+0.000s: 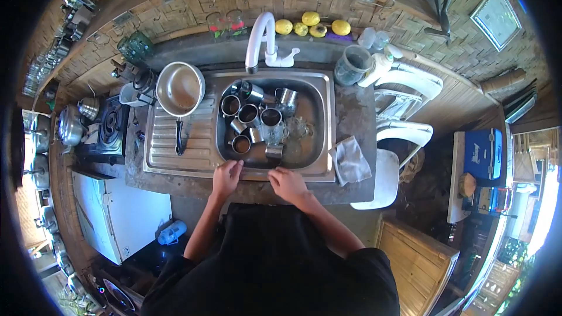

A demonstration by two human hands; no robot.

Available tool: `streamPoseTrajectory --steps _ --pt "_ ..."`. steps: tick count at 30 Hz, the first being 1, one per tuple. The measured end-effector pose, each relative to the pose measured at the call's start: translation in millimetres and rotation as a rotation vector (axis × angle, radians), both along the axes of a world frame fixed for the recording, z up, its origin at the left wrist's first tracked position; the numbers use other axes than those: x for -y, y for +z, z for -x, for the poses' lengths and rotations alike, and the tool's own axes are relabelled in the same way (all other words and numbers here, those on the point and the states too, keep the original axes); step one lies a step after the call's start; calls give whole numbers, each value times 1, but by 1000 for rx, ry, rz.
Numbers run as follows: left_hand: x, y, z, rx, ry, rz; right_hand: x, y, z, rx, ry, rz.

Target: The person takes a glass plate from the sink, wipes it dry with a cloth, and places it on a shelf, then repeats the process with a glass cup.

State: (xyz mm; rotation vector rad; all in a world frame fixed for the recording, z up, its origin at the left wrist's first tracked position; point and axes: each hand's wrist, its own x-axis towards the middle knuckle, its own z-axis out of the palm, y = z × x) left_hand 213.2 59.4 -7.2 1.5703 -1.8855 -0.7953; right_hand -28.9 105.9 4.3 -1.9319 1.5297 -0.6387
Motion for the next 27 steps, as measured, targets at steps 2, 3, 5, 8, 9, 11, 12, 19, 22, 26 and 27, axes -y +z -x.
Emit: streamPoseTrajectory --steps 2,3,5,8,9,11,12,19,22,26,27 --pt "14 -6 -11 -10 -20 17 22 3 -11 35 -84 -1" --pt "21 -9 -16 -22 -30 8 32 3 -17 21 -161 -16" --pt "32 -12 -24 -21 -63 -29 50 -8 -26 19 -285 -8" --pt "47 -19 -31 -25 -99 -45 77 -9 -42 0 -424 26" --pt "52 -16 -32 -4 -86 -66 87 -5 -49 -12 -409 60" --pt "63 -7 -29 33 -58 -104 110 10 -63 -42 -375 132" --pt "69 -11 -29 27 -58 -95 123 11 -69 -38 -346 178" --pt "92 -27 -41 1 -47 -39 223 -5 -101 -219 -181 292" --pt "92 -24 -47 -33 -43 -66 253 -10 -100 -388 -170 248" --pt "90 -14 -51 5 -56 -68 276 -23 -90 -428 -88 160" --pt "90 -17 -51 -24 -52 -53 278 -22 -87 -423 -71 146"
